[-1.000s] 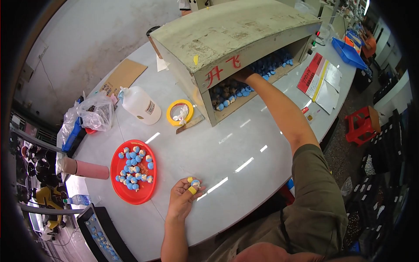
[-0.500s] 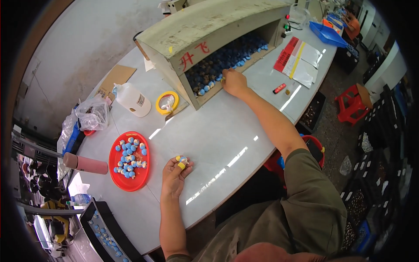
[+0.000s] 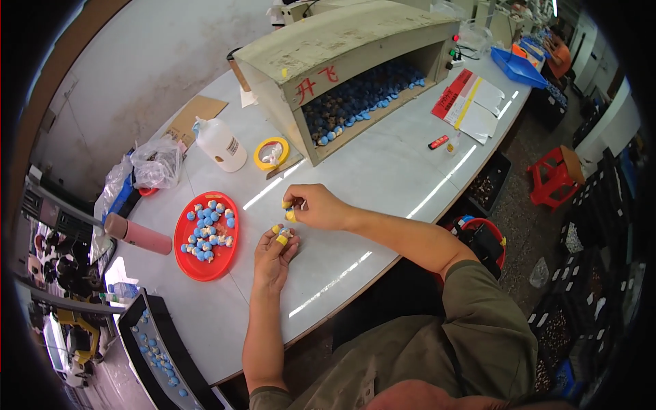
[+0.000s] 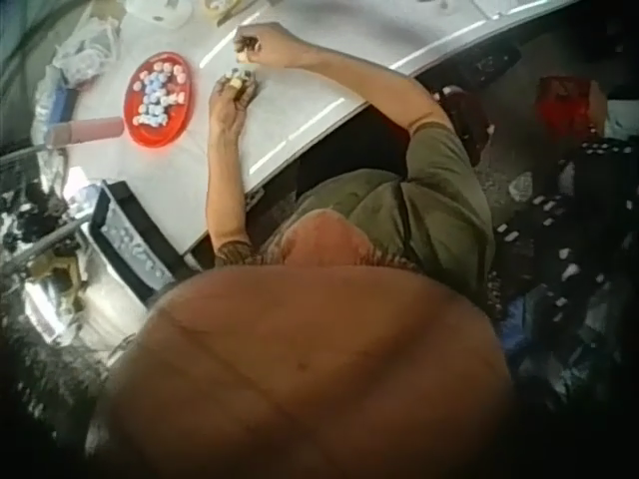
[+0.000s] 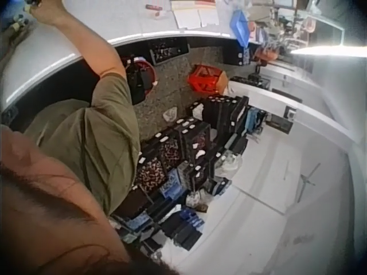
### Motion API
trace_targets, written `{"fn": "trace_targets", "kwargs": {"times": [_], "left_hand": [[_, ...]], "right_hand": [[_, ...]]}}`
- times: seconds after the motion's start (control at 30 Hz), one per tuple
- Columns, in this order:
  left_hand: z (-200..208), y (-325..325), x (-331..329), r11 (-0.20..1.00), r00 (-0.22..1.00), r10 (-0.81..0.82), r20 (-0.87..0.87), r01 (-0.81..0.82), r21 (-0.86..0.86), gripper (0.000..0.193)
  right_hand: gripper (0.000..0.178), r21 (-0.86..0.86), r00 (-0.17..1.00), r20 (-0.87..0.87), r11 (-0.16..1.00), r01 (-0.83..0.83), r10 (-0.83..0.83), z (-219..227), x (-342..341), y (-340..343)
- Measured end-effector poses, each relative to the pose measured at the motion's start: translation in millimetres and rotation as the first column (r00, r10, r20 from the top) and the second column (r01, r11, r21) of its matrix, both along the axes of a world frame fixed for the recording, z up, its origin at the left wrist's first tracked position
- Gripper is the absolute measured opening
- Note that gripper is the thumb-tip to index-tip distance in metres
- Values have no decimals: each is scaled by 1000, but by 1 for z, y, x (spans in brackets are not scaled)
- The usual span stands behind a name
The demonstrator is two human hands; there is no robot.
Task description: The person assembles small toy figurines by applying glue from a bottle and attaching components together by hand.
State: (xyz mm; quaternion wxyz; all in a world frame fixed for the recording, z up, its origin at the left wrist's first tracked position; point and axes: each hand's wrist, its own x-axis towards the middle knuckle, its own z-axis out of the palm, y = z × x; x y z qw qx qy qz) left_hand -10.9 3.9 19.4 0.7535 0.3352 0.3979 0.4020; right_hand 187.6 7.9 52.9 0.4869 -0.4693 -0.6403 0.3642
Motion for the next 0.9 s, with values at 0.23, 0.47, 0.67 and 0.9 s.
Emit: {"fn": "trace_targets", "kwargs": {"times": [0.23, 0.47, 0.67, 0.9], "left_hand": [[-9, 6, -1, 999, 999, 1, 38, 0, -37, 26], [-5, 5, 3, 999, 998, 21, 66, -18, -51, 28], [-8, 2, -2, 998, 993, 47, 110, -41, -57, 30], [-12, 2, 0, 994, 990, 92, 108, -85, -68, 32]], "right_hand": [[24, -106, 945, -318, 987, -120, 81, -31, -16, 4], [19, -259, 885, -464, 948, -184, 45, -21, -8, 3], [22, -333, 879, -476, 916, -223, 41, -28, -12, 2], [30, -332, 809, -588, 915, -229, -11, -18, -15, -3]]}}
